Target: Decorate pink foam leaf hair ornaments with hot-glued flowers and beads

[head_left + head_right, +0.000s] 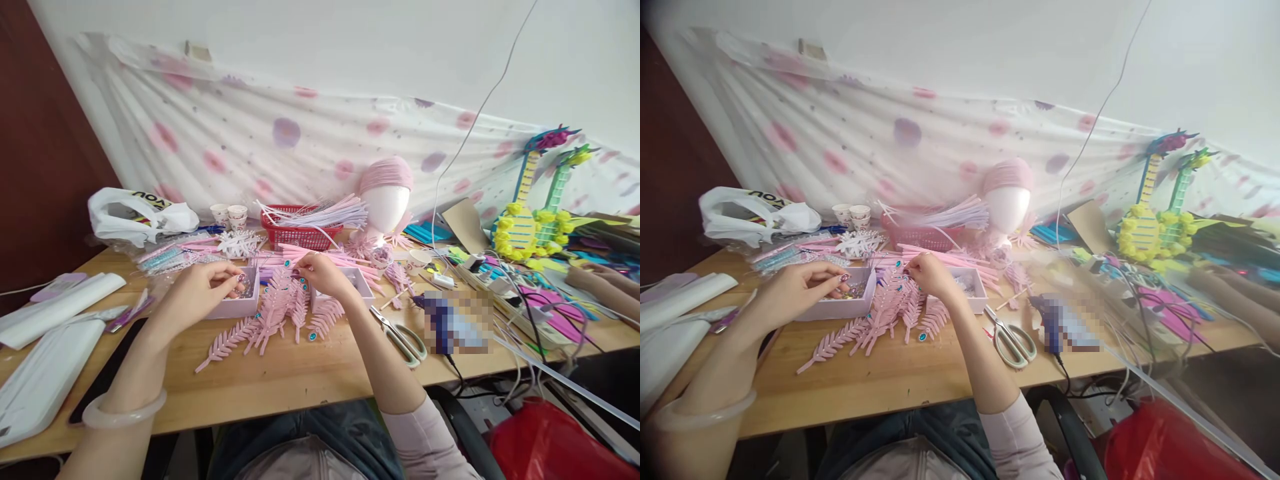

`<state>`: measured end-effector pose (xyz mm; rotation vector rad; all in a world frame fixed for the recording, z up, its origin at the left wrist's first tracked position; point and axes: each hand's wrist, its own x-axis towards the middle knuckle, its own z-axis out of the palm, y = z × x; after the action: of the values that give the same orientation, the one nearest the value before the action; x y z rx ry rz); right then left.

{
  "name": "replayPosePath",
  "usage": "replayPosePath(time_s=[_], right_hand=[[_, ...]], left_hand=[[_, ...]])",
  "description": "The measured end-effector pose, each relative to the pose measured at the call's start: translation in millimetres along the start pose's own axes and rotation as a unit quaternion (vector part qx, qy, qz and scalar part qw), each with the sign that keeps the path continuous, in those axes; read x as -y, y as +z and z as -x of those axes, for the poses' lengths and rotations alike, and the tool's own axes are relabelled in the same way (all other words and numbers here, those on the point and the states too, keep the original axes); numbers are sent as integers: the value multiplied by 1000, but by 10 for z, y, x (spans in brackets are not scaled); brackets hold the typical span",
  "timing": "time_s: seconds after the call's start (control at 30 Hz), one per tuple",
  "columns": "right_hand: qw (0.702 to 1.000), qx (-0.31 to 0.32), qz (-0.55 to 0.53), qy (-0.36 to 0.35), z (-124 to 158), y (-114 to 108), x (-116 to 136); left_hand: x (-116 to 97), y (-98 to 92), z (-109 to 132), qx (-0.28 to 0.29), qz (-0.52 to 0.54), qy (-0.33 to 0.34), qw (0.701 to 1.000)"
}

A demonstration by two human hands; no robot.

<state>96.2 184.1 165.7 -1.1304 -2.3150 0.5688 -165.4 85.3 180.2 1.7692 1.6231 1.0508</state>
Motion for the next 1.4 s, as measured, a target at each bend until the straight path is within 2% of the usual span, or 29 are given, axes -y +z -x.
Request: replayPosePath(time_s=[0.23, 0.37, 0.5, 0.6, 0.7, 0.83, 0.9, 0.97, 1.03, 1.1, 1.17, 1.27, 1.33, 1.4], right_hand=[[1000, 18, -5, 5, -43, 29, 78], [999, -21, 4, 25, 55, 41, 197], [993, -102, 4, 61, 508, -111, 197], [977, -165, 1, 134, 966, -179, 67], [956, -200, -19, 212, 1280, -93, -81], [943, -181, -96, 263, 1330, 124, -169], [936, -180, -142, 267, 1275, 189, -169], [925, -198, -188, 263, 1236, 209, -154], [910, -226, -235, 258, 1243, 201, -130], [890, -259, -278, 252, 1293, 185, -93], [871, -291, -310, 246, 1367, 182, -34], [856, -316, -333, 237, 1482, 219, 86], [856, -314, -339, 231, 1560, 259, 160], [861, -302, -339, 230, 1656, 284, 199]], left_hand=[[87, -31, 90, 7, -6, -16, 1000], [126, -3, 150, 37, -6, -22, 999], [224, 49, 217, 71, 8, -24, 997], [267, 119, 235, 94, 16, -26, 995], [224, 189, 250, 108, 16, -33, 993], [132, 291, 382, 157, 45, -60, 985], [112, 422, 513, 187, 77, -74, 977], [100, 657, 664, 223, 119, -88, 964], [67, 987, 798, 282, 172, -107, 938], [-9, 1360, 880, 311, 243, -124, 910], [-131, 1707, 892, 271, 334, -125, 894], [-332, 2073, 794, 160, 453, -107, 871], [-419, 2195, 691, 91, 490, -97, 861], [-447, 2230, 600, 44, 495, -90, 863]])
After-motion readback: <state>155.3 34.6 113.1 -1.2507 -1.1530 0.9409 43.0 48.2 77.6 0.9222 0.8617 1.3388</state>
